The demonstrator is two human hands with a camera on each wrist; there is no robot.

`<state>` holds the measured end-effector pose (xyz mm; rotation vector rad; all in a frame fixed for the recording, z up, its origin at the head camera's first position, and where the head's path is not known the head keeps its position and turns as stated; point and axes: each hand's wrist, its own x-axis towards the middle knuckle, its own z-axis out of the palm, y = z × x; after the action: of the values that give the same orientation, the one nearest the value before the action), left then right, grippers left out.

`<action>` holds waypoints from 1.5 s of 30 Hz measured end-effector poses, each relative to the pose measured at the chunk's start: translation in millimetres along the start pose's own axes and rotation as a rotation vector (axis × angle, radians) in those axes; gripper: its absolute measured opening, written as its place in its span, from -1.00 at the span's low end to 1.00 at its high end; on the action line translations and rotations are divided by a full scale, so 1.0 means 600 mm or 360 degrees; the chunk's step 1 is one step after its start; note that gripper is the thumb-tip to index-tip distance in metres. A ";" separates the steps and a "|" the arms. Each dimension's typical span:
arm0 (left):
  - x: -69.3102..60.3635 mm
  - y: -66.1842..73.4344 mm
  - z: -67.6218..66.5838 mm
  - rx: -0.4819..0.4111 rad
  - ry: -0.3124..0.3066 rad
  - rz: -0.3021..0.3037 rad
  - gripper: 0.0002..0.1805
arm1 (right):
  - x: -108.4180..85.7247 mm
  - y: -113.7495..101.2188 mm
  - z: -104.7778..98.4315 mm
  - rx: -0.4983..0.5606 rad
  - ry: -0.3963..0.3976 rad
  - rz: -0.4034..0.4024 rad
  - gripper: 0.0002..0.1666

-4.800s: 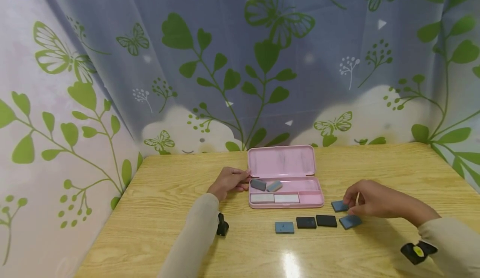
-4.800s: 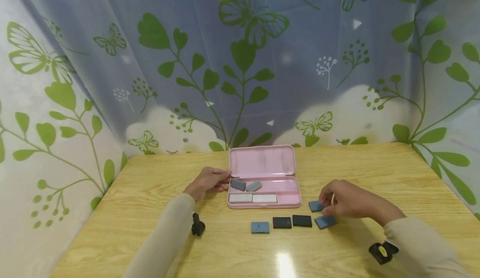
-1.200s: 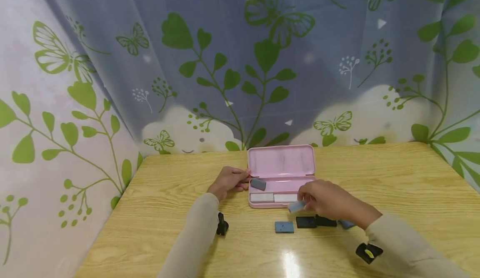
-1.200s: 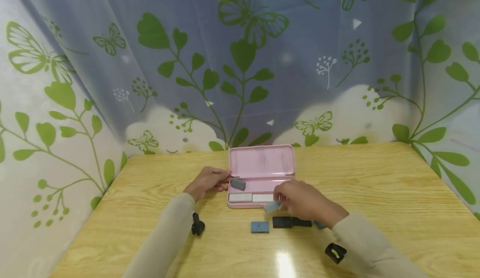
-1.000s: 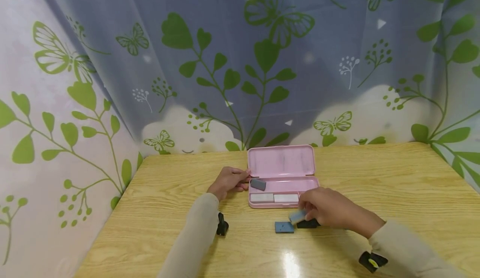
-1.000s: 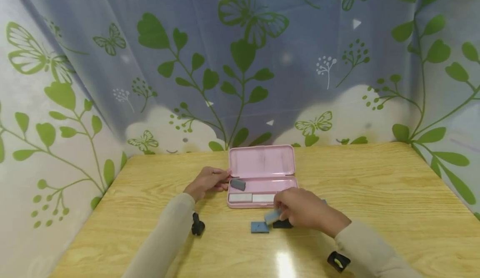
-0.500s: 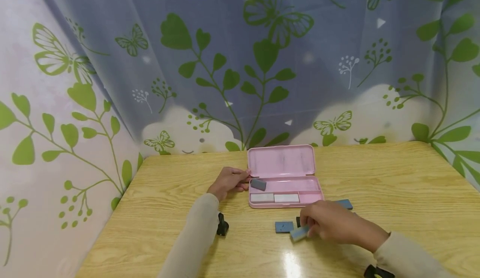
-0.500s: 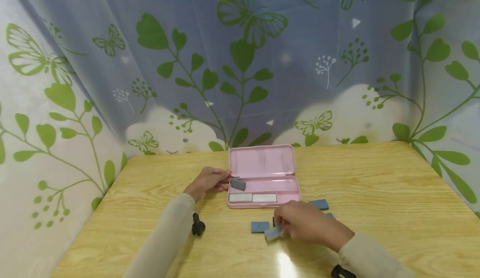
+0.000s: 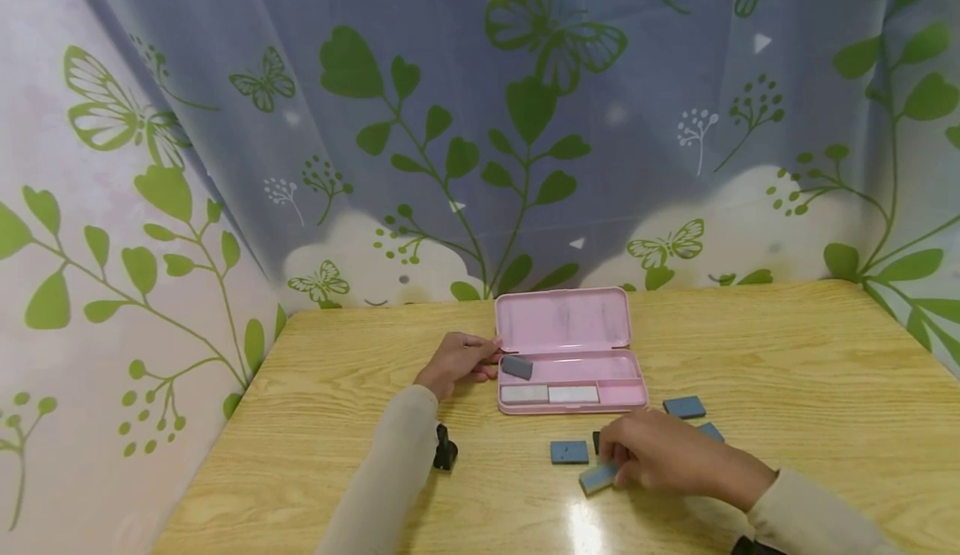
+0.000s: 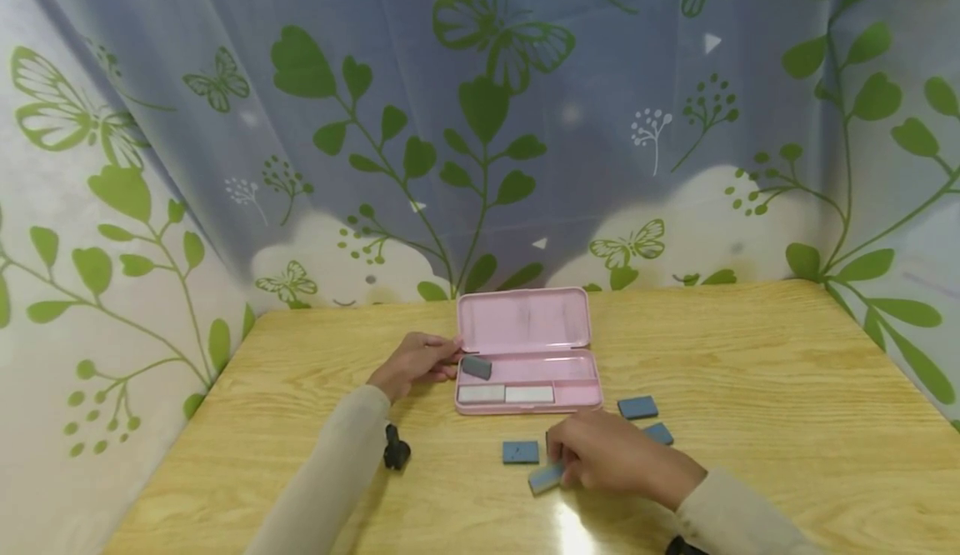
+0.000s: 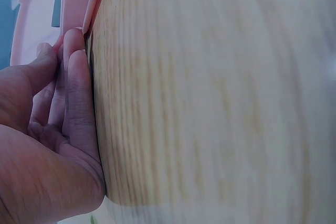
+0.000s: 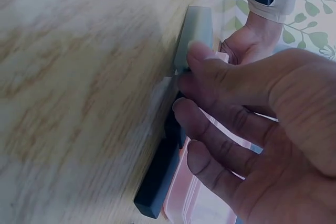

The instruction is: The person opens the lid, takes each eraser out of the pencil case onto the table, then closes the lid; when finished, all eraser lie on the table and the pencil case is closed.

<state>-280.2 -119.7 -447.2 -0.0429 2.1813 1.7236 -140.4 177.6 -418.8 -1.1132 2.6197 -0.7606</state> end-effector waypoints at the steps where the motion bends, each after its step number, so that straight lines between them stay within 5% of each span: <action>1: 0.000 0.000 0.000 -0.0005 -0.0003 0.0004 -0.67 | 0.000 0.000 0.000 -0.0003 0.0003 -0.0002 -0.77; 13: 0.004 -0.004 0.000 -0.0037 0.0015 -0.0025 -0.70 | 0.010 -0.001 -0.018 0.0041 0.0013 0.0001 -0.78; 26: 0.000 -0.001 0.001 -0.0010 0.0016 -0.0022 -0.69 | 0.083 0.000 -0.045 -0.0163 0.0168 -0.0041 -0.82; 39: 0.000 0.001 0.001 0.0001 0.0022 -0.0025 -0.69 | 0.180 0.002 -0.016 -0.0073 0.0414 0.0309 -0.71; 45: 0.002 0.000 0.001 -0.0026 0.0012 -0.0033 -0.68 | 0.206 0.004 -0.006 -0.0034 0.0457 0.0364 -0.71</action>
<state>-281.2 -118.8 -447.8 -0.0763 2.1644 1.7328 -229.3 91.7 -414.6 -0.7353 2.9298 -0.9008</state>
